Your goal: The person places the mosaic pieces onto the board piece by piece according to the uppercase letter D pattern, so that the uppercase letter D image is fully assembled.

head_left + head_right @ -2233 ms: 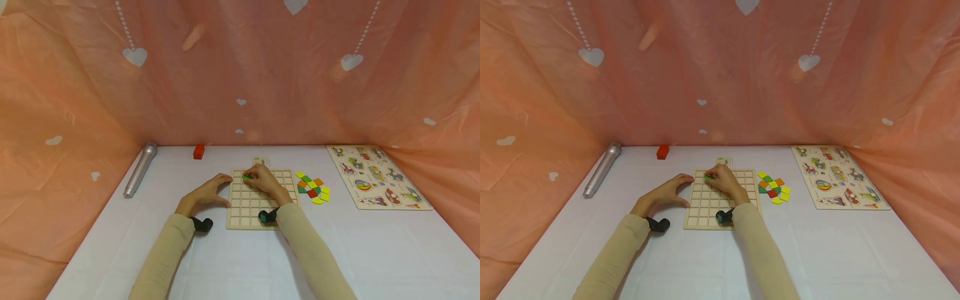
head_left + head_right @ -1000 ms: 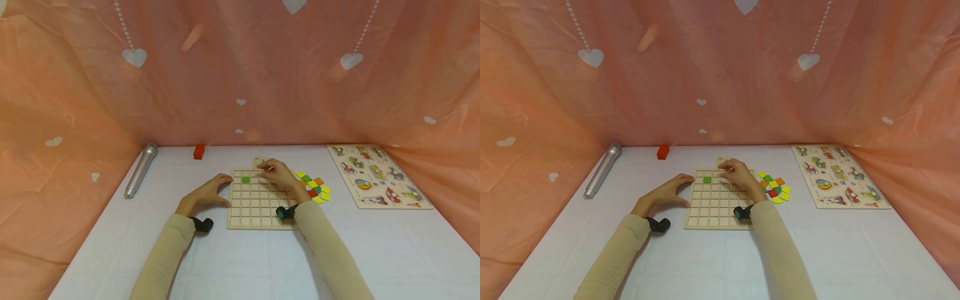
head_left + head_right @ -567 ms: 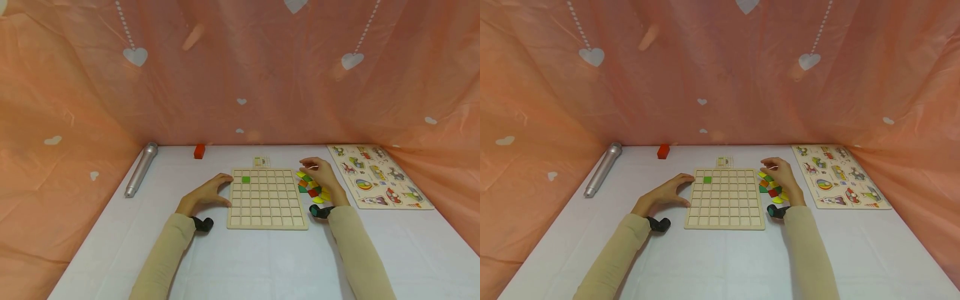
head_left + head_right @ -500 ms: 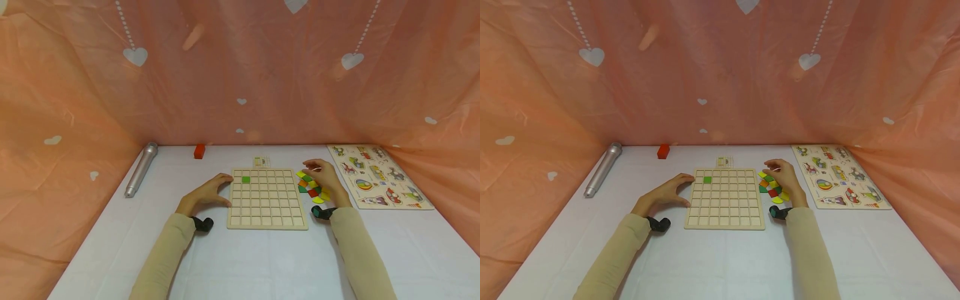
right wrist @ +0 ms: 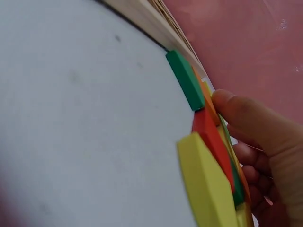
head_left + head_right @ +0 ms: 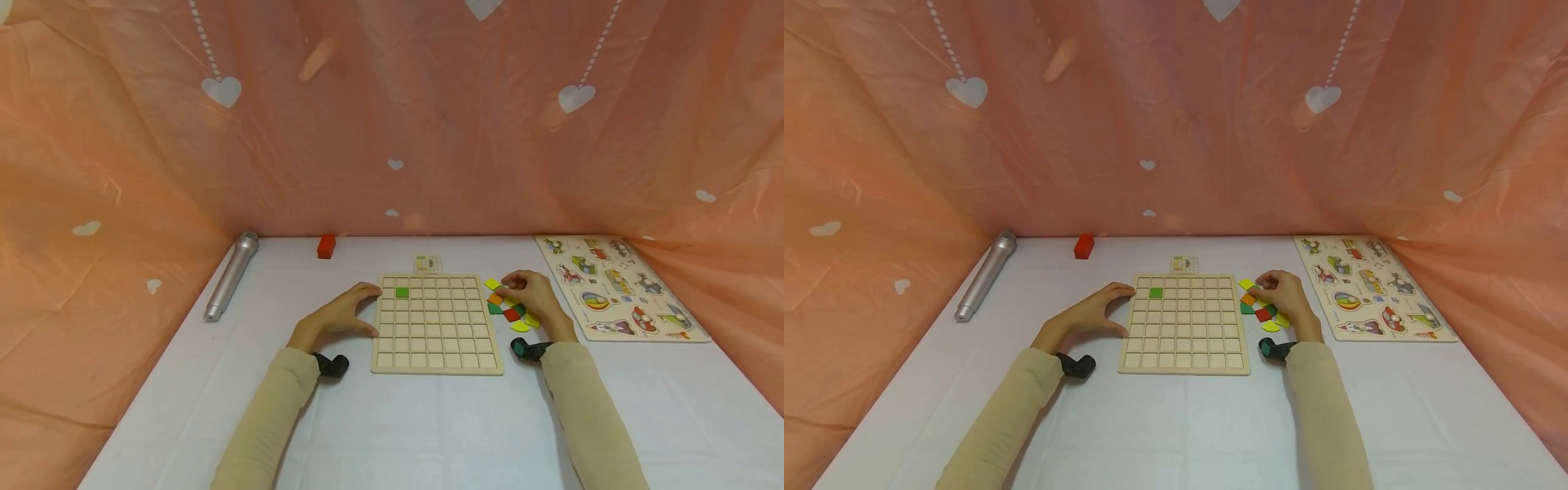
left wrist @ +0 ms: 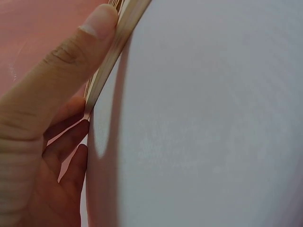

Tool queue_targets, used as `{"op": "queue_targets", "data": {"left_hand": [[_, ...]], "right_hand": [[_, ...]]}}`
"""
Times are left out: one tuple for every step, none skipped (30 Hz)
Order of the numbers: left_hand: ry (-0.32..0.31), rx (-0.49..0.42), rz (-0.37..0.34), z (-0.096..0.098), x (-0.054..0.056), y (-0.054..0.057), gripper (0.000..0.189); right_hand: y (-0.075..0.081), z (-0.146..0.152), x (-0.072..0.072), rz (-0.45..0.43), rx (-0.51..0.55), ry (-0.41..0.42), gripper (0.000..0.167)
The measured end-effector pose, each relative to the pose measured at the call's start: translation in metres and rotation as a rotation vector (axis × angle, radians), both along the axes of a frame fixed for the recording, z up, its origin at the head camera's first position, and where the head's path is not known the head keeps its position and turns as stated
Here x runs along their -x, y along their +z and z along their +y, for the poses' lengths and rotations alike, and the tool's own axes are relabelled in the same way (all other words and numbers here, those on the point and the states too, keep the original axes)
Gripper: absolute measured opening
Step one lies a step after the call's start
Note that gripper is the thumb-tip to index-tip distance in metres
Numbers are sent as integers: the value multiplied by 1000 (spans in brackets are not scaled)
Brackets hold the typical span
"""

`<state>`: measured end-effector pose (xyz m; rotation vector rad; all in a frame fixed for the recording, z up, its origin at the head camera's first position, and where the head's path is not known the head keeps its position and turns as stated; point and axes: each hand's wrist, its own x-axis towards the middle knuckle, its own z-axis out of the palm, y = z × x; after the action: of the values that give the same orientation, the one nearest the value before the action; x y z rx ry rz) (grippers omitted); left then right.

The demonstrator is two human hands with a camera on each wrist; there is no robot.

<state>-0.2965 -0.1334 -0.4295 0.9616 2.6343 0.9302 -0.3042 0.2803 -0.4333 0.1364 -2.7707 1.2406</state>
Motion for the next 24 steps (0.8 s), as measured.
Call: {"op": "queue_targets", "data": {"left_hand": [[-2, -3, 1, 0, 0, 0, 86], [-4, -7, 2, 0, 1, -1, 86], [-5, -9, 2, 0, 1, -2, 86], [-4, -10, 0, 0, 1, -2, 86], [-2, -10, -2, 0, 1, -2, 86], [-1, -11, -5, 0, 1, -2, 86], [1, -12, -7, 0, 1, -2, 86], [1, -11, -7, 0, 1, -2, 86], [1, -10, -7, 0, 1, -1, 86], [1, -10, -6, 0, 1, -1, 86], [0, -10, -3, 0, 1, 0, 86], [0, -8, -1, 0, 0, 0, 86], [-1, -7, 2, 0, 0, 1, 86], [-1, -5, 3, 0, 0, 1, 86], [-2, -3, 6, 0, 0, 1, 86], [-3, -3, 8, 0, 0, 1, 86], [-4, -3, 10, 0, 0, 1, 86], [-5, -2, 11, 0, 0, 1, 86], [-5, -4, 12, 0, 0, 1, 86], [-6, -4, 12, 1, 0, 1, 85], [-6, -4, 12, 1, 0, 1, 85], [-6, -4, 13, 0, 0, 1, 85], [-6, -2, 13, 0, 0, 1, 85], [-5, -2, 12, 0, 0, 1, 85]], "right_hand": [[0, 0, 0, -4, -8, -1, 41], [1, 0, -1, -5, -16, 1, 42], [1, -1, -1, -9, -22, 3, 42], [1, -1, -1, -10, -28, 2, 41], [1, -1, -1, -12, -32, 2, 40], [1, -2, -1, -14, -34, 2, 39], [1, -2, -1, -11, -38, 8, 39], [1, -2, -1, -10, -35, 12, 37], [1, -2, 0, -9, -32, 15, 35], [1, -2, 0, -3, -27, 22, 35], [1, -2, 0, 3, -23, 33, 35], [0, -1, 0, 5, -15, 44, 36], [0, 0, 1, 14, -18, 58, 37], [0, 0, 1, 14, -16, 63, 37], [-1, 1, 1, 16, -19, 70, 38], [-1, 3, 1, 14, -22, 75, 39], [-1, 4, 1, 8, -26, 76, 39], [0, 5, 1, 1, -30, 75, 38], [0, 6, 1, -6, -36, 73, 37], [0, 6, 1, -18, -32, 68, 36], [1, 7, 1, -26, -33, 67, 35], [1, 7, 1, -34, -35, 65, 35], [2, 7, 1, -40, -36, 62, 34], [3, 7, 1, -43, -36, 62, 35]]}}
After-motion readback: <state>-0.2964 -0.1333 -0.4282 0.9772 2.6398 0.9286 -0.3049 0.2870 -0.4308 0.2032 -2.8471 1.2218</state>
